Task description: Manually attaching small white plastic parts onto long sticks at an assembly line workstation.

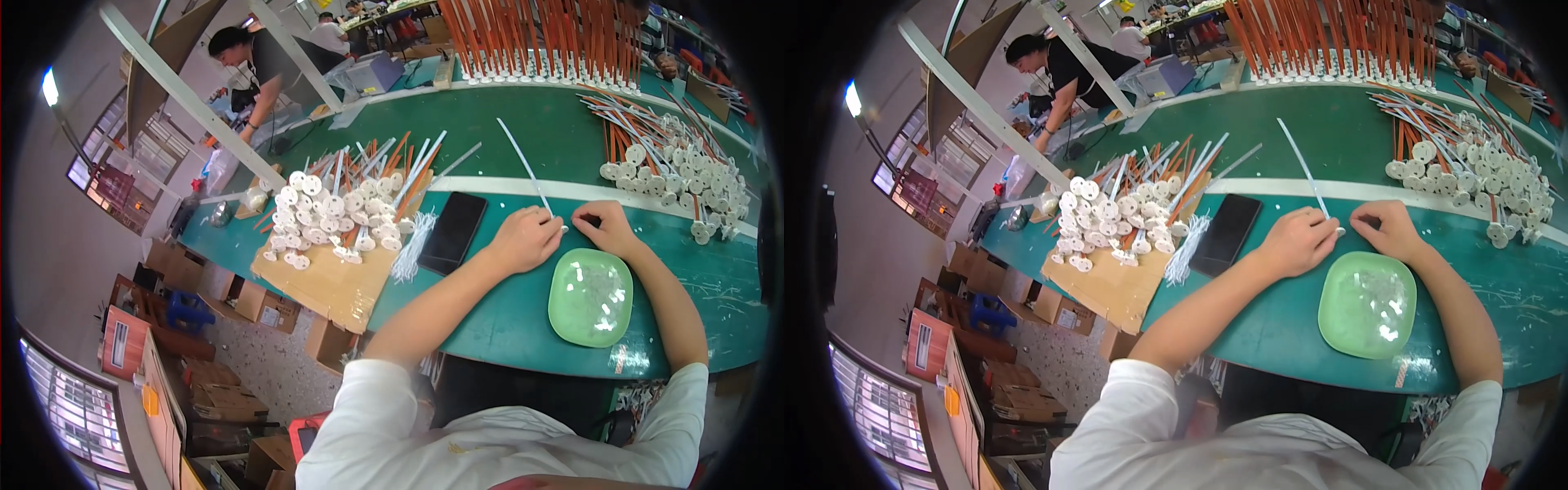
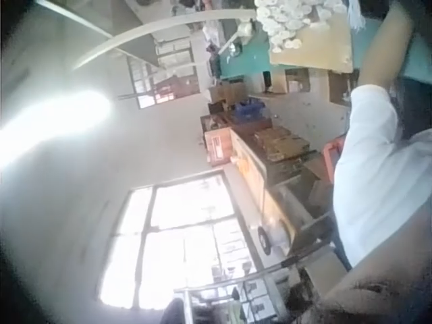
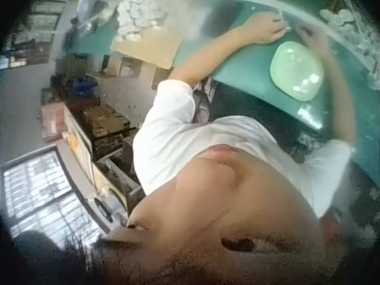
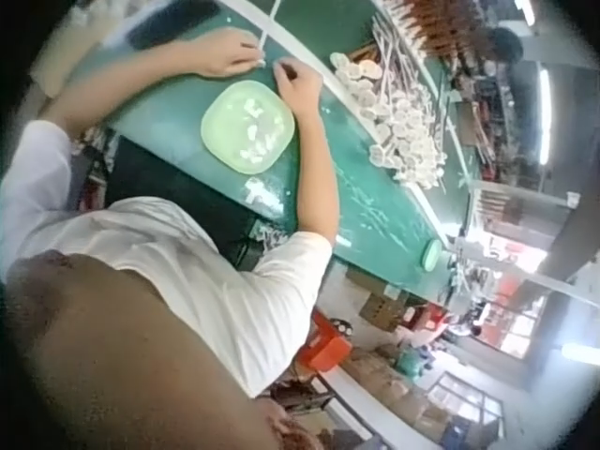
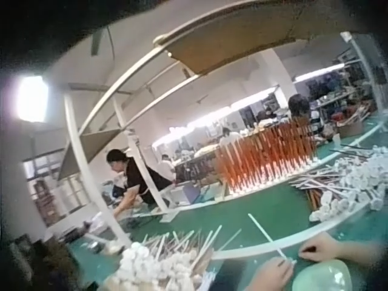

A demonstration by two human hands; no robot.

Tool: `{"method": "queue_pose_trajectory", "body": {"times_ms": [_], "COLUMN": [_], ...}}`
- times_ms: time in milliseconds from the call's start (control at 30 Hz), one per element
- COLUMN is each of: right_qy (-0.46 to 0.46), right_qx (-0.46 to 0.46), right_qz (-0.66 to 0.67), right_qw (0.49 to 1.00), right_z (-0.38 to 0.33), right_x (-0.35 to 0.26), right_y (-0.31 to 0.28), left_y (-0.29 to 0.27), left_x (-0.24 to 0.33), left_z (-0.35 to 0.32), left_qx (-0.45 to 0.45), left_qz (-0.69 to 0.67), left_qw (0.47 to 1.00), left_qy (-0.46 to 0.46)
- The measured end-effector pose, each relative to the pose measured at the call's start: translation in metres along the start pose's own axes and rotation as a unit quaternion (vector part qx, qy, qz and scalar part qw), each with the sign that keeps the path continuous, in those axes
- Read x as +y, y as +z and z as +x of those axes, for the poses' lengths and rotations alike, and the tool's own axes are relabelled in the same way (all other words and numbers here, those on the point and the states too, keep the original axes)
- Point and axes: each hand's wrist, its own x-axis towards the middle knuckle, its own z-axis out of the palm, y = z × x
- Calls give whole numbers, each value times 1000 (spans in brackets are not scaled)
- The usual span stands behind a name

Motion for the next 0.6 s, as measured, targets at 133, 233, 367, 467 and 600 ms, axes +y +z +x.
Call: {"method": "queue_pose_trajectory", "body": {"times_ms": [133, 233, 367, 467, 600], "right_qy": [-26, -10, -45, -48, -49], "right_qx": [18, -1, -6, -4, -3], "right_qz": [-9, 10, 9, 12, 17], "right_qw": [999, 1000, 999, 999, 999], "right_z": [0, 6, 2, 0, -5], "right_x": [8, 4, 5, 10, 13], "right_y": [-2, 2, -1, -3, -6], "left_y": [-1, 1, -1, -22, -72], "left_x": [-1, -11, -5, 4, 14], "left_z": [2, -5, -5, -3, -22], "left_qx": [-6, -20, -26, -76, -60], "left_qz": [-9, 6, 31, 81, 224], "left_qw": [1000, 1000, 998, 992, 964], "left_qy": [29, 17, 49, 52, -127]}}
